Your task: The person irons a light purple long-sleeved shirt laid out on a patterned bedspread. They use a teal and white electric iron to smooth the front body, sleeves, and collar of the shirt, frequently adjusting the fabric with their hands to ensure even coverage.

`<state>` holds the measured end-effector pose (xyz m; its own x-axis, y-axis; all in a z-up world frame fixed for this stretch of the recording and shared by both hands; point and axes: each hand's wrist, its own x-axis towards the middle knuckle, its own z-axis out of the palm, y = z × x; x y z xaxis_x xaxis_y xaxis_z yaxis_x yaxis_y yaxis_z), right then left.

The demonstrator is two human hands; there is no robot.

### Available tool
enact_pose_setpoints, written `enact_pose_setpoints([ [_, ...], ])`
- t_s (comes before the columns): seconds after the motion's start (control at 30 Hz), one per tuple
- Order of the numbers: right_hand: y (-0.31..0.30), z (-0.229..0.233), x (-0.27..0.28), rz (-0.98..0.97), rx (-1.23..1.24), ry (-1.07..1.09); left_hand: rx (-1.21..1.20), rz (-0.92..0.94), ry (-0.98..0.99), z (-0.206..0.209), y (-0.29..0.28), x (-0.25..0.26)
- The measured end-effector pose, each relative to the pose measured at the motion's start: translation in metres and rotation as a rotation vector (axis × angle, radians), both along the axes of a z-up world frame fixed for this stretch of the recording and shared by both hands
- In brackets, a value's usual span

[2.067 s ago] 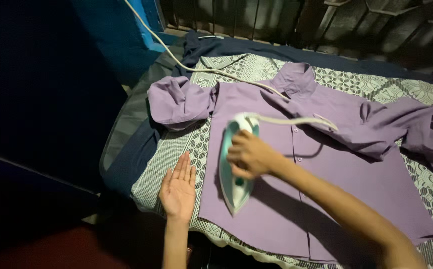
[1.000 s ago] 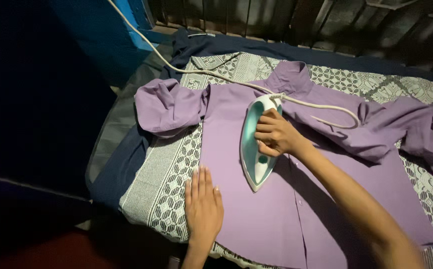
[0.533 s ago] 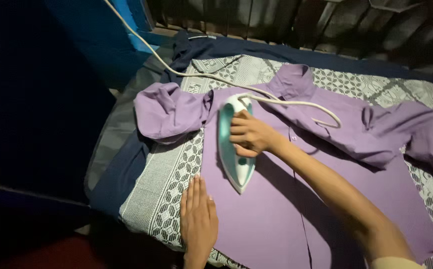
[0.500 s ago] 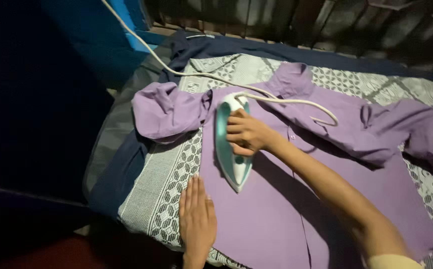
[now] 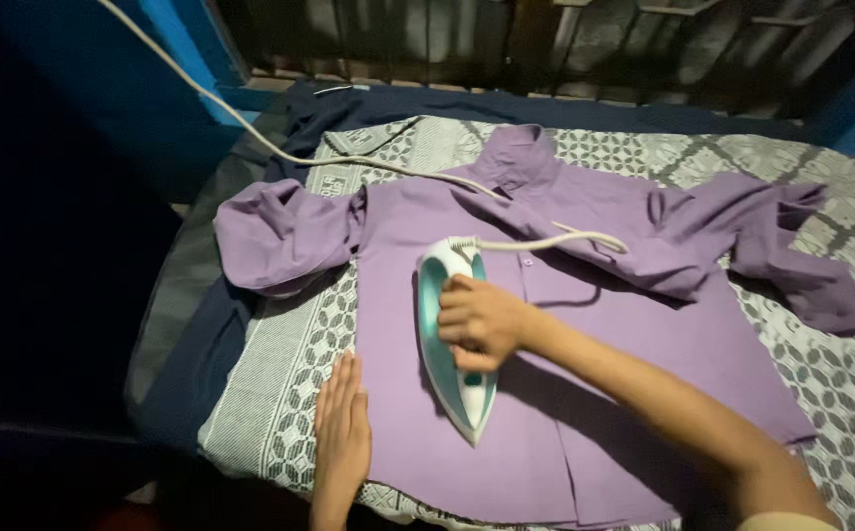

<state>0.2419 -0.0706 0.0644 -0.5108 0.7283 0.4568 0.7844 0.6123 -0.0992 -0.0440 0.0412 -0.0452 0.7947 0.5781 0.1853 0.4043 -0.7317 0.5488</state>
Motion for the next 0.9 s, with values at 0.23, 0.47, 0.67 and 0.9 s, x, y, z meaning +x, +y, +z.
enact_pose_setpoints([
  [0.23,-0.068,0.009,-0.028,0.002,-0.006,0.075,-0.188,0.134,0.03,0.033,-0.007,0.026],
  [0.47,-0.114,0.0,-0.037,-0.031,0.009,0.085,-0.108,0.016,-0.141,0.059,-0.027,0.077],
  [0.67,-0.122,0.02,-0.002,-0.086,0.054,0.242,0.1,-0.044,-0.065,0.037,-0.045,0.116],
  [0.9,-0.136,0.061,0.118,-0.31,0.265,0.568,0.288,-0.111,0.03,0.022,-0.069,0.112],
])
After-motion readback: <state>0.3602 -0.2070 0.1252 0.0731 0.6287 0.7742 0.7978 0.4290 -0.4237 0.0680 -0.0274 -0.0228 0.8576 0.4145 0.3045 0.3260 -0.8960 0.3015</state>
